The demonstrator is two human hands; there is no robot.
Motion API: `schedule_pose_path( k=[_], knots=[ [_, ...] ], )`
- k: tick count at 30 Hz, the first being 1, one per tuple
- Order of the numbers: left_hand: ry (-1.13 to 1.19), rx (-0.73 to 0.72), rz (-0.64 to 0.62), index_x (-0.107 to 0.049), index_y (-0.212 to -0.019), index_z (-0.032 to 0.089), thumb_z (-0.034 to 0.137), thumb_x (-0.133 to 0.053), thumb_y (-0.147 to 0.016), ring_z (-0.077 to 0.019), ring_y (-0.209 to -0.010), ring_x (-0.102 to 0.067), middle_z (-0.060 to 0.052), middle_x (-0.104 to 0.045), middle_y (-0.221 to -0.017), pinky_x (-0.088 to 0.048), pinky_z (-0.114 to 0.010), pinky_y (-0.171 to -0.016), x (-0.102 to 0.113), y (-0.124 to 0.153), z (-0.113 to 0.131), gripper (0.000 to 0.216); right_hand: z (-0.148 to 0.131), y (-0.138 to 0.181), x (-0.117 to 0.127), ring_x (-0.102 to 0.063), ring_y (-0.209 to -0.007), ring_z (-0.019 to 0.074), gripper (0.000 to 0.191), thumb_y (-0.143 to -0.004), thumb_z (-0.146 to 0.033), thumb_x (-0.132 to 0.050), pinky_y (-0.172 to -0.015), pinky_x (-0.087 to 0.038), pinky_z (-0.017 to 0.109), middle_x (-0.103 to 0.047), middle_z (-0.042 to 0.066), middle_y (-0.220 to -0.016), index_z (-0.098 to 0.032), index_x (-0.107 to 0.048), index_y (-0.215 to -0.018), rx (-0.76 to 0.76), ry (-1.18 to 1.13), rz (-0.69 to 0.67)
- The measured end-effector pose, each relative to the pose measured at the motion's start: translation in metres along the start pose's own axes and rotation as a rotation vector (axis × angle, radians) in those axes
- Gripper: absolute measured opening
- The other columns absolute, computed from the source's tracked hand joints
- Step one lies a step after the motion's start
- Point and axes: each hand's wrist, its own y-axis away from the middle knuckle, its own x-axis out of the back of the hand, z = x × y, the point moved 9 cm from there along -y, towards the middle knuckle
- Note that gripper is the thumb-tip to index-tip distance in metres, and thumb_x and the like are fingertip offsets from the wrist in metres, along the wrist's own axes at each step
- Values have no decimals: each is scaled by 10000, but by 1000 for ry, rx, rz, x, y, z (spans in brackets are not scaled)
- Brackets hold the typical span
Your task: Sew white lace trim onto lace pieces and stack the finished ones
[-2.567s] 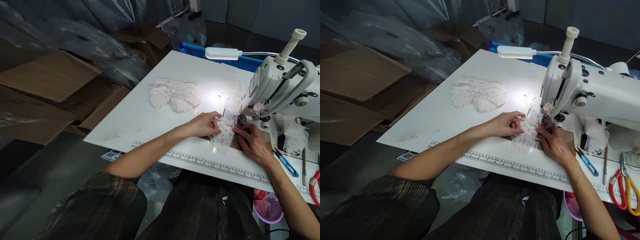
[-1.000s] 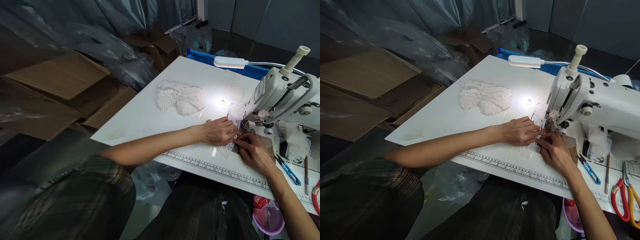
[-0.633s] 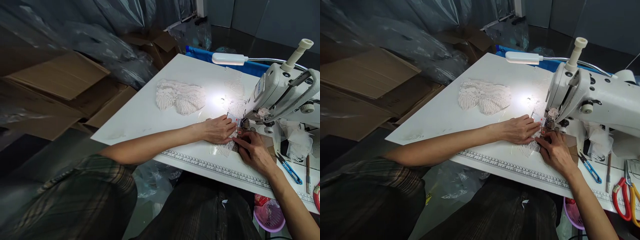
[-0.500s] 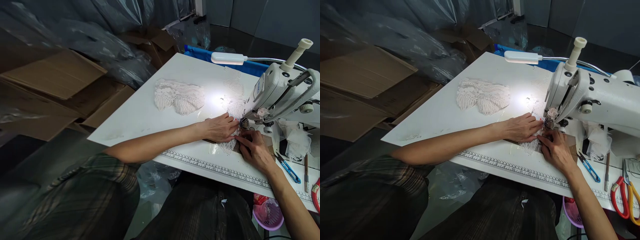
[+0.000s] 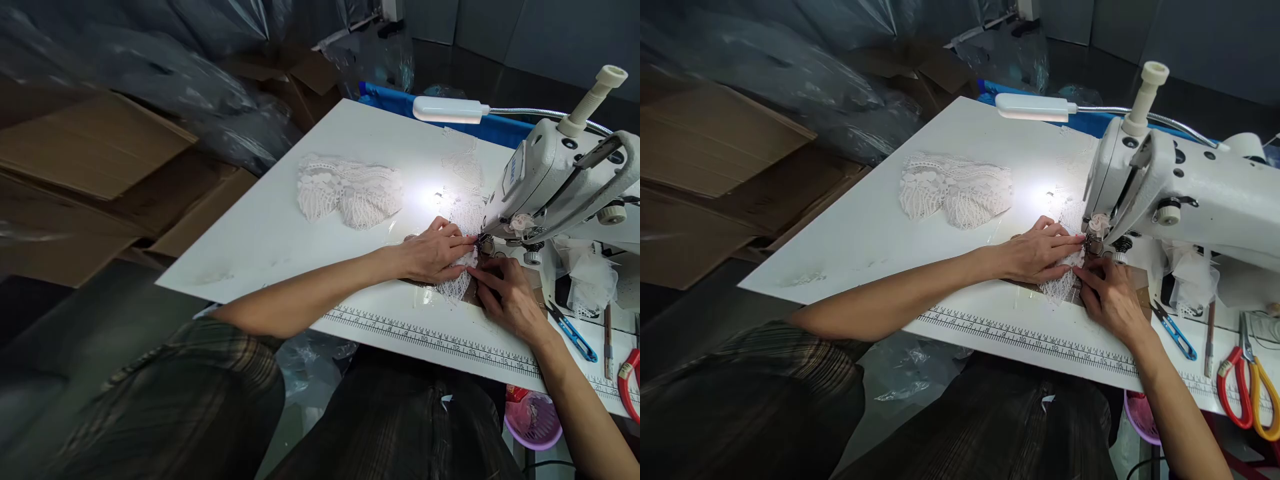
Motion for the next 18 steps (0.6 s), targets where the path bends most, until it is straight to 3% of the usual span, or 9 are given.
schedule_pose_path(
  k=[18],
  knots=[
    [-3, 41, -5, -621, -1262, 134, 345, -444, -972, -296, -1087, -552, -162, -565, -1420, -337, -466, -958, -2, -3, 1, 400, 6, 0, -2, -564, -973, 240, 356, -941, -222, -487, -848, -501, 438, -625, 97, -1032, -294, -721, -1200, -29, -36, 11]
  ],
)
